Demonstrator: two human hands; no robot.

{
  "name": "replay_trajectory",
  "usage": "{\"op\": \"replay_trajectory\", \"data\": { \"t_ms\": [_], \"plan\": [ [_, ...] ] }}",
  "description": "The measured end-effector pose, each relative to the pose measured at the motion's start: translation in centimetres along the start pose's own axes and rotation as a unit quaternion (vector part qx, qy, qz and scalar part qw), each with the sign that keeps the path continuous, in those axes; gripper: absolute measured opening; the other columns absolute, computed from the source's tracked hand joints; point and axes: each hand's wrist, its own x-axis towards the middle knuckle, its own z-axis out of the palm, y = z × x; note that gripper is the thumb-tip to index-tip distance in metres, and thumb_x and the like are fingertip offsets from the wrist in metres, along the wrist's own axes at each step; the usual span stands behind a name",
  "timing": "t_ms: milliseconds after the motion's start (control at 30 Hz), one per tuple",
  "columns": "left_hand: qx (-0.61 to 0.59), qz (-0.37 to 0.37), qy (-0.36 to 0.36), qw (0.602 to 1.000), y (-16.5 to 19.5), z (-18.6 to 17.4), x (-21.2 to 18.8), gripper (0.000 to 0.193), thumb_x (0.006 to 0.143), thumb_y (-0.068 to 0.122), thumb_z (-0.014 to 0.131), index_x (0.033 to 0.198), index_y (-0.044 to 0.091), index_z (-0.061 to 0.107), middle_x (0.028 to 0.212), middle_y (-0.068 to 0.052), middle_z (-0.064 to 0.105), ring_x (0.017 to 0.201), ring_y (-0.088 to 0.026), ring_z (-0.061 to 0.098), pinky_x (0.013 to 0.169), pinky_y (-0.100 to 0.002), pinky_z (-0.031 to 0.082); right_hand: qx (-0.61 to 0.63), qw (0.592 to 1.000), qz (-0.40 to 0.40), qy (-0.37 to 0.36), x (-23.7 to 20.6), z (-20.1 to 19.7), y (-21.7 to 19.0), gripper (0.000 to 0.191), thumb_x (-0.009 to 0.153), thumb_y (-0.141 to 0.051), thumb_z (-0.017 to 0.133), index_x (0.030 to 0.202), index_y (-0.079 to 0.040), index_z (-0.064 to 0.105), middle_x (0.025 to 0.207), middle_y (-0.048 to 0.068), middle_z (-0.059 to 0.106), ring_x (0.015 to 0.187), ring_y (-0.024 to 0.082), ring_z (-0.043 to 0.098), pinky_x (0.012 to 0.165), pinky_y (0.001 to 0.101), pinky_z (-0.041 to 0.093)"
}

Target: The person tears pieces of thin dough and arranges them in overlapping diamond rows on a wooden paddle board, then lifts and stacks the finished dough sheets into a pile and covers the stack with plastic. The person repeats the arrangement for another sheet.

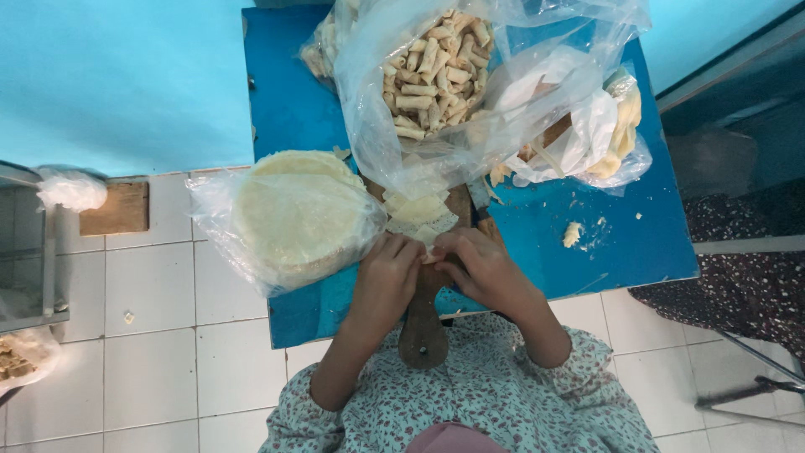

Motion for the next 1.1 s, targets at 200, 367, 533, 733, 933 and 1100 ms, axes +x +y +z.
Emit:
{"op": "replay_trajectory", "data": {
  "t_ms": [200, 367, 533, 733, 933, 1100],
  "plan": [
    [0.021, 0.074, 0.003, 0.997, -0.2, -0.5, -0.4, 0.021, 0.083, 0.004, 0.072, 0.103, 0.002, 0.066, 0.102, -0.011, 0.064, 0.101, -0.032, 0.059, 0.086, -0.045, 0.05, 0.014, 1.0, 0.0, 0.0, 0.2, 0.3, 0.4, 0.039, 0.086, -0.002, 0.078, 0.118, -0.005, 0.055, 0.11, 0.013, 0.066, 0.103, 0.031, 0.069, 0.085, 0.0392, 0.057],
    [0.054, 0.072, -0.001, 0.996, -0.3, -0.2, -0.4, 0.021, 0.084, 0.002, 0.069, 0.105, 0.002, 0.068, 0.102, -0.009, 0.062, 0.101, -0.031, 0.059, 0.087, -0.045, 0.049, 0.016, 1.0, 0.019, 0.005, 0.1, 0.6, 0.8, 0.04, 0.085, -0.002, 0.078, 0.118, -0.004, 0.055, 0.112, 0.011, 0.069, 0.103, 0.028, 0.071, 0.086, 0.0396, 0.056],
    [0.056, 0.027, -0.001, 0.998, -0.2, 0.5, 0.0, 0.02, 0.082, 0.001, 0.068, 0.102, 0.002, 0.068, 0.1, -0.013, 0.06, 0.099, -0.034, 0.059, 0.085, -0.047, 0.049, -0.054, 0.998, -0.012, 0.03, 0.4, 0.5, 1.1, 0.04, 0.081, 0.0, 0.077, 0.114, -0.004, 0.056, 0.113, 0.012, 0.069, 0.107, 0.034, 0.066, 0.092, 0.0456, 0.049],
    [0.058, 0.002, -0.017, 0.998, -0.1, 0.7, 0.2, 0.018, 0.081, -0.001, 0.067, 0.098, 0.004, 0.069, 0.098, -0.012, 0.061, 0.098, -0.034, 0.06, 0.084, -0.046, 0.05, -0.049, 0.998, -0.032, 0.01, 0.9, 0.0, 1.2, 0.04, 0.079, -0.007, 0.08, 0.113, -0.008, 0.059, 0.108, 0.009, 0.066, 0.108, 0.035, 0.061, 0.095, 0.0466, 0.047],
    [0.068, 0.001, 0.005, 0.998, 0.0, 0.9, 0.1, 0.023, 0.083, 0.001, 0.067, 0.105, 0.006, 0.068, 0.1, -0.011, 0.061, 0.1, -0.033, 0.06, 0.085, -0.047, 0.05, -0.088, 0.995, -0.047, 0.019, 1.2, 0.1, 0.9, 0.038, 0.083, -0.005, 0.077, 0.117, -0.008, 0.061, 0.105, 0.011, 0.063, 0.103, 0.034, 0.06, 0.094, 0.0462, 0.046],
    [0.102, 0.029, 0.032, 0.994, 0.2, 1.1, 0.0, 0.017, 0.086, 0.01, 0.071, 0.102, 0.006, 0.067, 0.108, -0.01, 0.061, 0.104, -0.032, 0.06, 0.085, -0.046, 0.05, -0.129, 0.99, -0.032, 0.041, 1.0, 0.4, 1.1, 0.036, 0.087, -0.005, 0.077, 0.12, -0.008, 0.063, 0.099, 0.009, 0.063, 0.096, 0.031, 0.059, 0.089, 0.0456, 0.046]
  ]
}}
